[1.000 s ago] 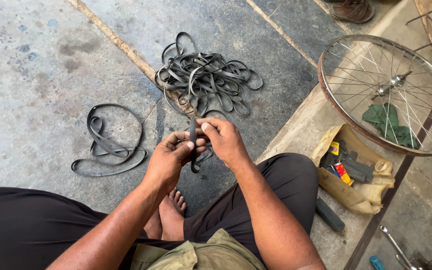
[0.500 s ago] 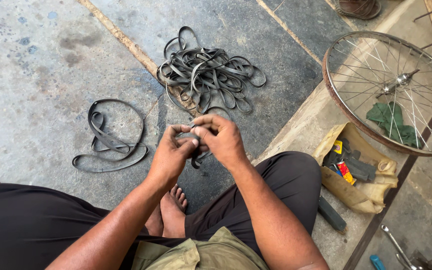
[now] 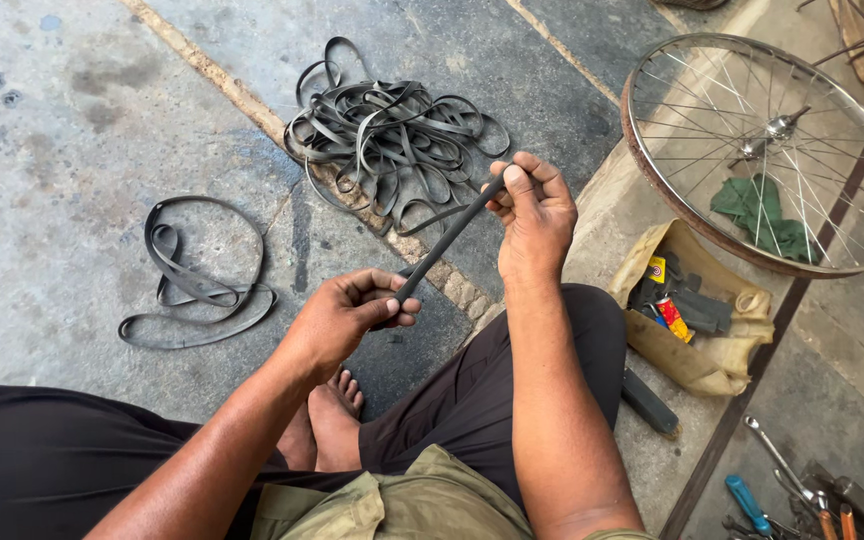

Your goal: The person sits on the ground and cuts old bicycle inner tubes into long strips using scissors, pulling each tube taut and trimming it lengthwise, placing the cut strips with a pile of finished strips on the floor. At the end the person reaches toward a tray of tools and a phone on the workbench.

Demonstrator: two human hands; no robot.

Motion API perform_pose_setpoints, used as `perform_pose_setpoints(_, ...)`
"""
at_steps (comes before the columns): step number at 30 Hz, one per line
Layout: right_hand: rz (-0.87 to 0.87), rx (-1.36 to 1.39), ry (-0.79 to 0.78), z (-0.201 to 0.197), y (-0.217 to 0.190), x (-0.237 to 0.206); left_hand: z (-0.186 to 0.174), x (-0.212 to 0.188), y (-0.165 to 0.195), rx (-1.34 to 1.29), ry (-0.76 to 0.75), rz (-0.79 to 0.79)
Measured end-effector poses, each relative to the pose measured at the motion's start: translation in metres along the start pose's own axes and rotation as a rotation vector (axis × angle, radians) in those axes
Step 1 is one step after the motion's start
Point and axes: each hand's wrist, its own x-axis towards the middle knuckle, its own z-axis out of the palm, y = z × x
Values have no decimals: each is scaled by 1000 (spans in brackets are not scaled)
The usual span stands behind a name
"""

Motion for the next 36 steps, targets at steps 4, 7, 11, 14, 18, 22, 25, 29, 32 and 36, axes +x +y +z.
perform_pose_setpoints(4,-38,5,-32,3,3,-3,-2,-1,-4,-29,2,0)
perform_pose_setpoints(7,-69,-31,-16,4,4,-4,-2,0,-5,-49,8,-23)
perform_pose_setpoints(11,-92,-99,-25,8,4,-6,0,0,-3,-53,-12,-37)
perform_pose_setpoints(14,-77,-97,-49,13,4,-10,4,-2,-1,0,-35,-59)
perform_pose_setpoints(18,-26,-93,-112,18,6,-19,10,-4,-1,70,-80,-45)
perform_pose_setpoints(22,24,-181,-177,26,11,-27,13,-2,-3,10,-54,-6)
perform_pose_setpoints(25,26,-380,-173,31,12,-33,13,-1,-4,-69,-28,-15)
perform_pose_setpoints(29,2,-514,-202,34,8,-34,13,0,-5,-122,-9,-31)
perform_pose_setpoints(32,24,-508,-213,35,7,-33,13,2,-5,-168,23,-26)
perform_pose_setpoints(36,74,-520,-239,38,7,-32,11,2,-4,-185,21,-10)
